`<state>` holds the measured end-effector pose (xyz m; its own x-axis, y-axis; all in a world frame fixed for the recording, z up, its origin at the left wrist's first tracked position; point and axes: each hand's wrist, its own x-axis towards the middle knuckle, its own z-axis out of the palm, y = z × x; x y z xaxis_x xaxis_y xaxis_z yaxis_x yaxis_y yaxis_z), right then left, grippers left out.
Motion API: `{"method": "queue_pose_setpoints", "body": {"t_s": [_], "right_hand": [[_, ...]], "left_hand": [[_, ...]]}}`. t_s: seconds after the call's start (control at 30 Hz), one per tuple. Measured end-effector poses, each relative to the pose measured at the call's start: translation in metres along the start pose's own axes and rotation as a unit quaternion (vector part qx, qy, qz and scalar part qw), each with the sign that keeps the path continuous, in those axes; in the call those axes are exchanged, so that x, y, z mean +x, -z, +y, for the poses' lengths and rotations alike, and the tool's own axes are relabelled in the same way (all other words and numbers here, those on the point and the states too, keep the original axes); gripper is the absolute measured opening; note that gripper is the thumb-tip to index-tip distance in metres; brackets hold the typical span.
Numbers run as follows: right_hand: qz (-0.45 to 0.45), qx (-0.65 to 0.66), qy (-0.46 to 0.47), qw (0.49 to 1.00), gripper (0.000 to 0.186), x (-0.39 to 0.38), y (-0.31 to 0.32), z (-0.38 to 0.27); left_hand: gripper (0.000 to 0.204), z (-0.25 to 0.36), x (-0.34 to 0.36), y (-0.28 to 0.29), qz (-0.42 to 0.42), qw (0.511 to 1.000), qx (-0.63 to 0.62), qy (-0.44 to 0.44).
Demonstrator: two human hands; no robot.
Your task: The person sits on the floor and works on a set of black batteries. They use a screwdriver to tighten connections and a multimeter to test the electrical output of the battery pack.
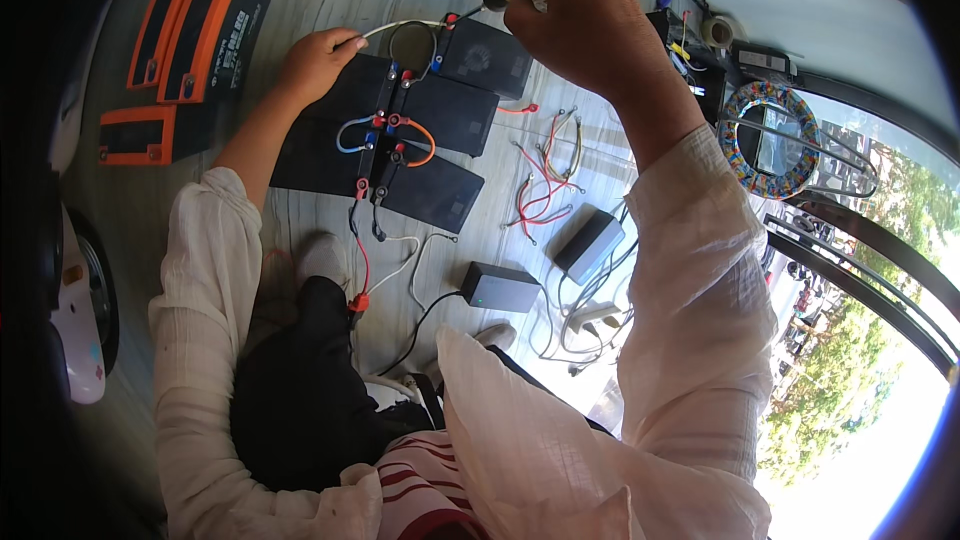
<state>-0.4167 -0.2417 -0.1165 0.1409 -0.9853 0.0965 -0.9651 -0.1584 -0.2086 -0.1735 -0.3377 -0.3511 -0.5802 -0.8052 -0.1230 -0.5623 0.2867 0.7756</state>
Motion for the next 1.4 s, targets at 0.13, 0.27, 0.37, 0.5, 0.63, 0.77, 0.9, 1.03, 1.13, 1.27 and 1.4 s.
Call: {"method": "queue_pose_setpoints", "body": {"t_s": [0.13,0.27,0.37,0.5,0.63,0.77,0.9,1.03,1.13,1.27,1.4], "right_hand": [[-0.06,0.002,-0.158,0.986,0.025,0.006,0.006,-0.011],[-0.044,0.034,-0.032,0.998,0.022,-0.001,0.007,-0.002],[-0.068,0.061,0.035,0.995,0.021,0.0,0.012,-0.007],[-0.069,0.049,0.071,0.994,0.023,-0.005,0.013,-0.009],[-0.075,0.05,0.051,0.995,0.023,-0.009,0.015,-0.01],[-0.034,0.046,0.042,0.997,0.018,-0.012,0.012,-0.006],[-0.009,0.013,-0.071,0.997,0.023,-0.009,0.003,-0.007],[-0.079,-0.244,-0.018,0.966,0.031,-0.004,0.005,0.008],[-0.015,-0.083,-0.089,0.992,0.027,-0.002,0.001,-0.006],[0.071,0.018,0.052,0.996,0.031,0.003,0.0,-0.001],[-0.008,-0.13,0.049,0.99,0.027,0.0,-0.001,0.009]], "left_hand": [[0.036,-0.003,-0.001,0.001,-0.001,1.0,0.003,0.007],[0.036,-0.002,0.002,-0.001,-0.002,1.0,-0.003,0.004],[0.035,-0.005,0.001,-0.001,0.0,1.0,-0.009,0.002],[0.034,-0.006,0.002,-0.004,0.006,1.0,-0.01,0.007],[0.034,-0.008,0.002,-0.004,0.005,1.0,-0.025,0.007],[0.033,-0.009,0.004,-0.002,-0.008,1.0,-0.027,0.008],[0.033,-0.007,0.004,-0.001,-0.02,0.999,-0.029,0.033],[0.032,-0.002,0.004,0.001,-0.016,0.999,-0.03,0.019],[0.032,-0.004,0.002,0.002,-0.014,0.999,-0.018,0.022],[0.032,-0.002,0.001,0.004,-0.023,0.999,-0.023,0.032],[0.032,-0.002,0.002,0.001,-0.003,1.0,-0.026,0.012]]}}
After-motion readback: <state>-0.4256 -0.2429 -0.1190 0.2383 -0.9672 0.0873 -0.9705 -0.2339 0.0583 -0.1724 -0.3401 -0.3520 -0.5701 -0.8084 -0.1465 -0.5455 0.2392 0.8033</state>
